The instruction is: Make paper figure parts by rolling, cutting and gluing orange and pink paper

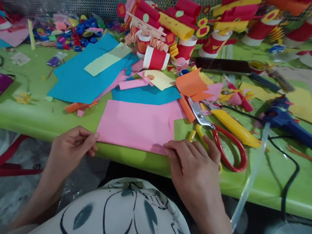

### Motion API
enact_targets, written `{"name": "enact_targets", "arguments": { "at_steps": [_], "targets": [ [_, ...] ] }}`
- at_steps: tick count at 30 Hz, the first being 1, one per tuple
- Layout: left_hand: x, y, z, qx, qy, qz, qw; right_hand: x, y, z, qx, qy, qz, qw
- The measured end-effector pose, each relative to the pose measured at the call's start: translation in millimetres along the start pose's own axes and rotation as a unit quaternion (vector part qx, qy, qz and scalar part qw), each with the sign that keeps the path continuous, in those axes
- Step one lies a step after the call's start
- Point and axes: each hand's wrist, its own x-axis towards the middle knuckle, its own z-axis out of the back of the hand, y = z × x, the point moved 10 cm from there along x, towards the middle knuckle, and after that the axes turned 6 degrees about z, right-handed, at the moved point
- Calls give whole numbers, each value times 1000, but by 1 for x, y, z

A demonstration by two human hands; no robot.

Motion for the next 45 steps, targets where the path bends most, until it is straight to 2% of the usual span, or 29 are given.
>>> {"name": "enact_targets", "arguments": {
  "at_steps": [5, 10, 17, 19, 24, 28, 34, 37, 40, 42, 45],
  "targets": [
    [2, -3, -2, 43, -1, -6, 999, 1, 9, -6, -7, 39, 34, 999],
    [1, -3, 0, 113, -28, -17, 993, 0, 14, -5, 2, 42, 60, 997],
    [-5, -10, -2, 175, -51, -92, 979, -7, 16, -2, 7, 41, 77, 996],
    [-7, -17, -4, 209, -46, -127, 969, -7, 17, 0, -3, 26, 83, 996],
    [-17, -36, -5, 301, -26, -253, 919, -7, 16, -1, -10, 9, 103, 995],
    [-15, -32, -2, 320, 9, -274, 907, -7, 14, -4, -40, 9, 112, 993],
    [-3, -28, 6, 192, 45, -234, 952, -1, 14, -4, -55, 5, 101, 993],
    [1, -26, 7, 159, 54, -202, 965, 1, 12, -8, -68, 17, 83, 994],
    [4, -13, 5, 109, 75, -121, 984, 3, 9, -11, -78, 27, 62, 995],
    [4, 0, 1, 33, 89, -50, 994, 4, 8, -12, -79, 27, 55, 995],
    [1, 9, -3, -79, 84, 4, 993, 7, 8, -14, -75, 26, 62, 995]
  ]
}}
